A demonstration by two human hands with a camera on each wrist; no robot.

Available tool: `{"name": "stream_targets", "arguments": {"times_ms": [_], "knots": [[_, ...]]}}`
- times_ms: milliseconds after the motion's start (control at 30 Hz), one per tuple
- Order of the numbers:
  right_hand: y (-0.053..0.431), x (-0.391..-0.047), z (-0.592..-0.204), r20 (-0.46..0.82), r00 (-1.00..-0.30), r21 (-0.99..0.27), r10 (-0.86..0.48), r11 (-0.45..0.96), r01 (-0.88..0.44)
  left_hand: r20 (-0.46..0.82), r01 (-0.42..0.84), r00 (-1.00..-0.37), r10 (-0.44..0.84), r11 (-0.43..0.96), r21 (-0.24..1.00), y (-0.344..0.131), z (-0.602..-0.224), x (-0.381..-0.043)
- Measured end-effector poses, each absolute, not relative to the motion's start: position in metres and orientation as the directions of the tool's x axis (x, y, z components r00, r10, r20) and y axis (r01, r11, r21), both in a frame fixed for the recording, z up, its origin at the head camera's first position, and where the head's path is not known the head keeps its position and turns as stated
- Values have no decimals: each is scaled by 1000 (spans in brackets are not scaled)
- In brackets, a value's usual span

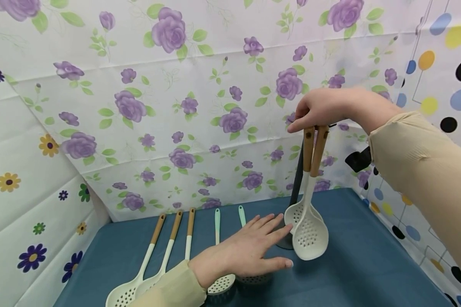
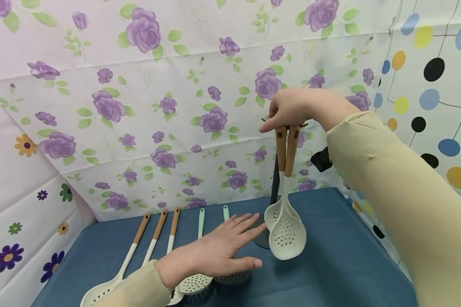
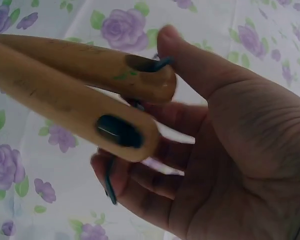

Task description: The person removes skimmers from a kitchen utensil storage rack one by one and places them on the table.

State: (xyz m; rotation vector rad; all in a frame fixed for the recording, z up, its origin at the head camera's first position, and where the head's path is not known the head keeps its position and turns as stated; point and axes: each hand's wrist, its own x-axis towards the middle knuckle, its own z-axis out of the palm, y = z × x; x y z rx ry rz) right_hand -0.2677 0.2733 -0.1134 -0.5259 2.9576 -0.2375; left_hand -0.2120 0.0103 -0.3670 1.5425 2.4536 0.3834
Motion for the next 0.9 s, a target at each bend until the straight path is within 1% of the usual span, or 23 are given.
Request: {"name": "stream_targets", "arguments": {"times_ms": [200, 367, 500, 633, 767, 900], "knots": [[268, -268, -114, -91, -947, -149, -307, 945, -292, -30, 833, -449, 893, 430, 349, 7, -365, -215], [266, -267, -109, -106, -947, -141, -302, 948, -286, 32, 814, -482, 875, 434, 386, 5, -360, -219], [271, -264, -100, -60, -953, -113, -297, 951, -289, 99, 772, -541, 835, 446, 453, 8, -351, -223], [279, -265, -96, -48, -948, -137, -314, 943, -305, 181, 718, -604, 776, 431, 546, 15, -341, -229], [282, -267, -98, -80, -943, -195, -323, 933, -303, 255, 631, -678, 689, 368, 683, 26, -331, -234], [283, -269, -101, -64, -948, -176, -313, 938, -298, 318, 564, -733, 601, 275, 779, 39, -322, -239]]}}
